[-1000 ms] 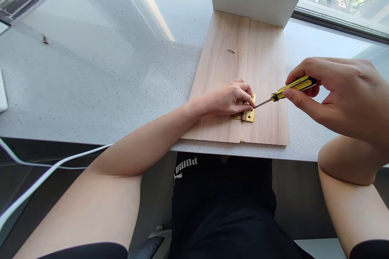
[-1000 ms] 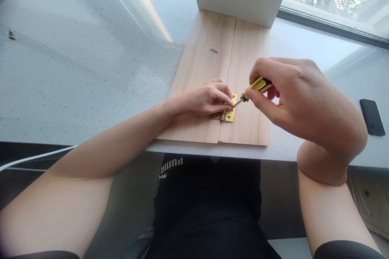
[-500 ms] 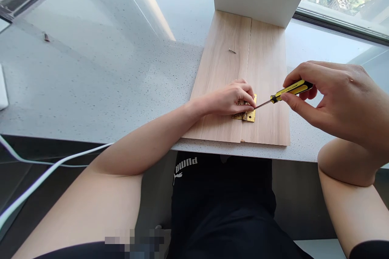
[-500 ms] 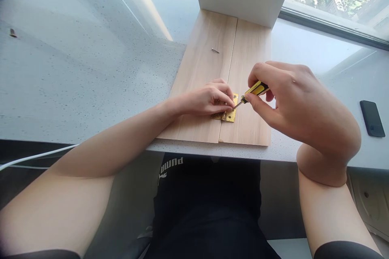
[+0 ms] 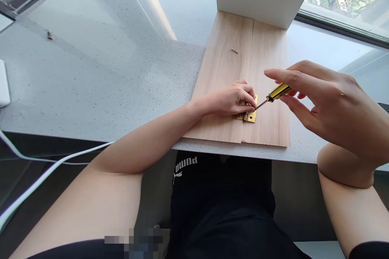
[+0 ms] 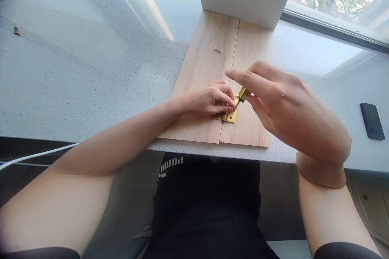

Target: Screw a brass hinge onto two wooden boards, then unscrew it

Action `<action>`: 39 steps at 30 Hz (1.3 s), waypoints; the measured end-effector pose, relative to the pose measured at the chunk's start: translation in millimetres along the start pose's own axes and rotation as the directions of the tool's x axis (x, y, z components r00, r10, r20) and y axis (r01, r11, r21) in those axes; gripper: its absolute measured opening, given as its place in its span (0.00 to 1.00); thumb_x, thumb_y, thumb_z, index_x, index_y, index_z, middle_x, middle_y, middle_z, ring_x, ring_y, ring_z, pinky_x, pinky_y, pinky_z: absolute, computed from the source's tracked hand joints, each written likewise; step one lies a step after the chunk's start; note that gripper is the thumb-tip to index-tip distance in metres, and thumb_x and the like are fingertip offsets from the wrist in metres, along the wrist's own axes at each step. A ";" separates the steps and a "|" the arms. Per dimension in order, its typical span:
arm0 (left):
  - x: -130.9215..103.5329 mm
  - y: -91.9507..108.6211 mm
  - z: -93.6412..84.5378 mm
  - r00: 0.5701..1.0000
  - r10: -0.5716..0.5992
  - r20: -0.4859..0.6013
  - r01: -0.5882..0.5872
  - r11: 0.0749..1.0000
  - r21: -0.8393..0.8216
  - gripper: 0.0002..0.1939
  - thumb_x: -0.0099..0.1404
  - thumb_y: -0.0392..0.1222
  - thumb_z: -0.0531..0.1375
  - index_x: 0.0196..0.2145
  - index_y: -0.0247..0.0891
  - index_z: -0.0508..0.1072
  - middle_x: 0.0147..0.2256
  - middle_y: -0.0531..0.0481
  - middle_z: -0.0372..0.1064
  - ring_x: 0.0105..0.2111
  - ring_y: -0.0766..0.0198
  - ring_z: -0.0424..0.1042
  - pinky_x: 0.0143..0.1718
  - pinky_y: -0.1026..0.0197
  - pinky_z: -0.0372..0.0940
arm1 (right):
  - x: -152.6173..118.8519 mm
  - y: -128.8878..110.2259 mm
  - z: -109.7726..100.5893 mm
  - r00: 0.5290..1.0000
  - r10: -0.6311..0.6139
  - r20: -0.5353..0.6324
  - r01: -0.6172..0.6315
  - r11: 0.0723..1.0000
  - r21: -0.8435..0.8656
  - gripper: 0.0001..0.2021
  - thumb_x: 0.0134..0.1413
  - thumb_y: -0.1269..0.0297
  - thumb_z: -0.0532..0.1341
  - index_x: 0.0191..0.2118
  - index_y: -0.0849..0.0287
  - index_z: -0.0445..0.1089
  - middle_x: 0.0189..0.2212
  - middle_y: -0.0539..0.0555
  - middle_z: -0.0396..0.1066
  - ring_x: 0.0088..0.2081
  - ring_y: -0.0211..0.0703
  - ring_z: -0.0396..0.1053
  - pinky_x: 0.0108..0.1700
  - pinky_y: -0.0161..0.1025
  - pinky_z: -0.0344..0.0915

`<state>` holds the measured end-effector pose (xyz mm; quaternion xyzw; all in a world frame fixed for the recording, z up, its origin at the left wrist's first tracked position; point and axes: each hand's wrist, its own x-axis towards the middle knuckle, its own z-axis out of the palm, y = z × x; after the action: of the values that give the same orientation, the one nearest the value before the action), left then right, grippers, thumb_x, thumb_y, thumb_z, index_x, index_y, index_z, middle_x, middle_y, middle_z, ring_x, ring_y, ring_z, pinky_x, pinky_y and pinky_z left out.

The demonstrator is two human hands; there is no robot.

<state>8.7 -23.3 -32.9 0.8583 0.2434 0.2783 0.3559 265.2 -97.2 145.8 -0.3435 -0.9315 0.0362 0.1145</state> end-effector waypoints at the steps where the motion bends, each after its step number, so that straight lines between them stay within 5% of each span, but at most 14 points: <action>1: 0.0 -0.3 0.2 1.000 -0.002 -0.005 0.002 1.000 -0.003 0.07 0.80 0.45 0.72 0.44 0.48 0.93 0.45 0.42 0.83 0.53 0.47 0.77 0.67 0.42 0.71 | -0.3 -0.9 0.1 1.000 -0.013 0.003 0.013 1.000 0.014 0.30 0.79 0.74 0.53 0.75 0.41 0.74 0.60 0.58 0.84 0.44 0.55 0.85 0.47 0.53 0.83; 5: 0.4 -3.2 0.7 1.000 0.007 -0.002 -0.007 1.000 -0.013 0.08 0.80 0.46 0.72 0.45 0.48 0.93 0.46 0.42 0.83 0.52 0.48 0.78 0.66 0.43 0.72 | 1.0 -2.1 2.2 0.998 -0.067 -0.015 0.068 0.996 0.062 0.31 0.81 0.74 0.51 0.78 0.45 0.72 0.61 0.59 0.84 0.45 0.54 0.85 0.45 0.53 0.83; 12: 0.1 -4.7 -5.0 1.000 0.024 -0.003 -0.024 0.999 -0.022 0.07 0.80 0.44 0.71 0.47 0.48 0.93 0.49 0.42 0.86 0.53 0.48 0.81 0.67 0.41 0.70 | 3.4 1.9 5.9 0.999 -0.011 -0.030 0.012 0.999 0.043 0.14 0.82 0.70 0.58 0.60 0.49 0.78 0.46 0.55 0.84 0.39 0.52 0.82 0.40 0.51 0.78; 16: -1.1 1.6 -17.8 0.999 -0.031 -0.029 0.031 0.999 -0.014 0.07 0.79 0.46 0.72 0.49 0.48 0.93 0.51 0.42 0.86 0.55 0.47 0.81 0.66 0.42 0.73 | 4.4 3.2 11.2 0.997 0.027 -0.079 -0.022 0.998 0.064 0.13 0.79 0.68 0.63 0.61 0.46 0.76 0.40 0.52 0.82 0.38 0.55 0.82 0.38 0.51 0.76; 24: -3.8 -5.2 -43.2 0.972 -0.126 -0.198 0.142 0.988 0.067 0.09 0.79 0.47 0.71 0.47 0.43 0.92 0.50 0.42 0.85 0.52 0.49 0.82 0.63 0.44 0.76 | 14.8 2.2 15.1 0.995 0.090 -0.034 -0.089 0.996 0.026 0.12 0.84 0.64 0.58 0.57 0.46 0.79 0.43 0.56 0.82 0.39 0.55 0.80 0.41 0.53 0.75; 36: -5.7 -27.3 -45.8 0.957 -0.172 -0.233 0.196 0.977 0.084 0.11 0.78 0.45 0.68 0.46 0.39 0.90 0.49 0.39 0.84 0.47 0.52 0.82 0.53 0.49 0.79 | 16.3 10.4 27.5 0.978 0.146 -0.152 -0.145 0.989 0.015 0.12 0.80 0.50 0.68 0.43 0.49 0.77 0.25 0.48 0.70 0.25 0.45 0.61 0.31 0.46 0.58; 39: -5.8 -31.5 -45.5 0.958 -0.155 -0.243 0.183 0.978 0.098 0.11 0.78 0.45 0.67 0.46 0.38 0.90 0.49 0.39 0.84 0.47 0.52 0.83 0.51 0.49 0.78 | 12.1 4.4 21.6 0.982 0.157 -0.101 -0.160 0.987 -0.017 0.13 0.84 0.58 0.61 0.41 0.52 0.74 0.33 0.54 0.75 0.29 0.46 0.64 0.34 0.48 0.62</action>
<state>-32.1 14.6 -31.3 0.8152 0.3725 0.3308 0.2954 253.9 -85.7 126.5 -0.4194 -0.8946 0.0165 0.1532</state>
